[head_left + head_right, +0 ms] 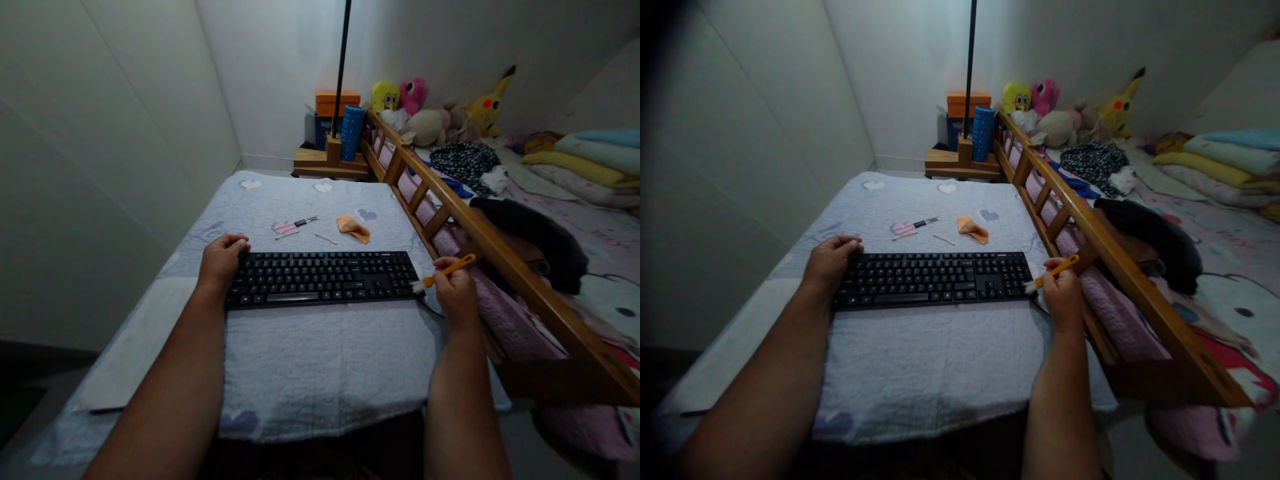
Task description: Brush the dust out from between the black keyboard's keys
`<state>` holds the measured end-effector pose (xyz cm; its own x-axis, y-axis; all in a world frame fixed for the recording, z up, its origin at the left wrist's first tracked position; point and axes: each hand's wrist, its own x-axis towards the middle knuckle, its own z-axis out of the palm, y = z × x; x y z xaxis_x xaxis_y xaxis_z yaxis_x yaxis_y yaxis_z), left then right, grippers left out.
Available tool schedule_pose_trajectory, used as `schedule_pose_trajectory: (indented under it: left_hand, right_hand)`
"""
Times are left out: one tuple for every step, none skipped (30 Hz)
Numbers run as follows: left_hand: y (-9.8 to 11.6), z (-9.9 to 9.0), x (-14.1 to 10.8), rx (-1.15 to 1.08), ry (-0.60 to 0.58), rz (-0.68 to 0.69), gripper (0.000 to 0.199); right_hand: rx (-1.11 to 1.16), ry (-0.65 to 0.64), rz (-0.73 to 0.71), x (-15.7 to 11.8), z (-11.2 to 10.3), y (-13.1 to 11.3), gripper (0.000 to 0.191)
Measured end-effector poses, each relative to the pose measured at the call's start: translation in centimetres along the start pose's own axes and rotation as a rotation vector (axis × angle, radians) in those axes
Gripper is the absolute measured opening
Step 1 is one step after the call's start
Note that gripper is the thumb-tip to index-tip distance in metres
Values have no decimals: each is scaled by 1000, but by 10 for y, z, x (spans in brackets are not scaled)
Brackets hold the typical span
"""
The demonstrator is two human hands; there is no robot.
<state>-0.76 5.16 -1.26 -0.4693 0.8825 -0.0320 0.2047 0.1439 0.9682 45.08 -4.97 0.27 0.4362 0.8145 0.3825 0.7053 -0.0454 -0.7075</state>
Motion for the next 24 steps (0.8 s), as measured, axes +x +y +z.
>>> schedule_pose_trajectory:
  left_hand:
    - [1,0,-1,-4,-1,-2,17]
    - [1,0,-1,-8,-2,-6,17]
    - [2,0,-2,-10,-3,-8,18]
    - [2,0,-2,-10,-4,-11,18]
    - [2,0,-3,-8,-6,-12,18]
    - [2,0,-3,-6,-7,-13,18]
    - [2,0,-3,-5,-9,-14,19]
    - [2,0,-3,-4,-11,-12,20]
    - [1,0,-2,-4,-12,-11,20]
    - [0,0,-2,-5,-13,-9,21]
    - [-1,0,-1,-8,-13,-6,21]
    - [-2,0,0,-10,-14,-4,22]
    - [-3,0,1,-12,-13,-1,22]
    - [-4,0,2,-14,-12,1,23]
    - [-5,0,2,-14,-13,3,23]
    - [-5,0,2,-14,-15,6,23]
    - [-5,0,2,-15,-16,8,23]
    - [-5,0,2,-15,-18,9,23]
    - [-4,0,1,-13,-18,7,23]
    - [-3,0,1,-9,-16,5,24]
    - [-2,0,0,-3,-13,3,24]
    - [-1,0,-1,2,-10,1,24]
    - [0,0,-2,6,-6,-2,24]
    - [1,0,-2,8,-5,-2,24]
  right_hand:
    - [-10,18,-21,0,0,-1,23]
    - [-17,40,-40,0,0,-1,24]
    - [-21,64,-54,0,0,-2,27]
    - [-22,90,-61,0,0,-3,30]
    - [-20,119,-60,-1,0,-3,33]
    - [-12,147,-51,-1,0,-4,36]
    - [6,170,-36,-1,0,-4,38]
    - [36,184,-16,-1,0,-5,39]
    - [84,184,9,-2,1,-6,38]
    - [144,174,35,-2,1,-6,36]
    - [213,151,60,-2,1,-8,34]
    - [280,117,83,-3,2,-9,33]
    - [336,76,103,-3,2,-11,32]
    - [375,31,119,-4,3,-12,31]
    - [399,-16,132,-5,3,-14,30]
    - [411,-62,142,-6,3,-16,30]
    - [414,-105,149,-7,3,-18,30]
    - [412,-142,156,-8,3,-20,30]
    - [405,-170,162,-9,3,-21,30]
    - [394,-190,169,-10,4,-22,30]
    - [381,-200,173,-11,5,-22,29]
    - [369,-202,176,-11,5,-22,29]
    - [359,-202,180,-11,6,-22,29]
    - [352,-202,182,-11,7,-21,28]
